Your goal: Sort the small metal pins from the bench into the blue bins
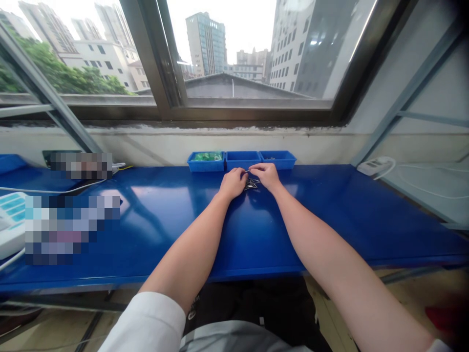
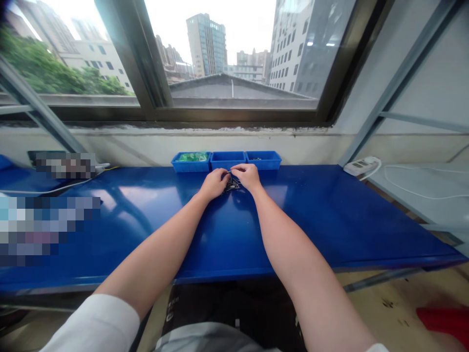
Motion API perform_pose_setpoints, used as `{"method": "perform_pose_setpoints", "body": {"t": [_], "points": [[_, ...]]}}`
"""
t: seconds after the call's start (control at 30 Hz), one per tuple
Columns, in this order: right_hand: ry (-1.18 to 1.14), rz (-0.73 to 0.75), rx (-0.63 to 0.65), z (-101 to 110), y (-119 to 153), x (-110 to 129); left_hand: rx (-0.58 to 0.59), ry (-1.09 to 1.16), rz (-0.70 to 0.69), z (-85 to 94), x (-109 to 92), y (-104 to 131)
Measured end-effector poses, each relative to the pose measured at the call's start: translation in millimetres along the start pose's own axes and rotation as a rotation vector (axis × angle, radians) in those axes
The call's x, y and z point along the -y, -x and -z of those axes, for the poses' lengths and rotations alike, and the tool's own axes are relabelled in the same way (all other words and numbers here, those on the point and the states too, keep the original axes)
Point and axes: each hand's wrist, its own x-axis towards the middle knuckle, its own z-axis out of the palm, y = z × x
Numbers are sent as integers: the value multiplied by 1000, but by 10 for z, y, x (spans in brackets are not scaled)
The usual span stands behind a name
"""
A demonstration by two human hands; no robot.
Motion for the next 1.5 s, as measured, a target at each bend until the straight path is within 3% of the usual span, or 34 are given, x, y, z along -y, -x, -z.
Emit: {"method": "perform_pose_setpoints", "body": {"t": [0.13, 0.33, 0.5, 1.07, 1.17, 1.37, 1.5], "points": [[169, 16, -88, 25, -14, 17, -30, 31, 60, -12, 16, -3], [552, 30, -100, -1, 5, 76, -23, 3, 124, -11, 30, -9], [698, 26, -96, -27, 25, 81, 11, -37, 179, 32, -9, 4], [871, -13, 137, -50, 2, -15, 108, -5, 115, -17, 34, 14], [843, -9, 116, -63, 10, -18, 132, 12, 96, -25, 48, 19], [762, 91, -95, -53, 20, 53, 149, 8, 58, -41, 65, 17], [737, -9, 35, -14, 12, 45, 169, 6, 43, -22, 45, 21]]}}
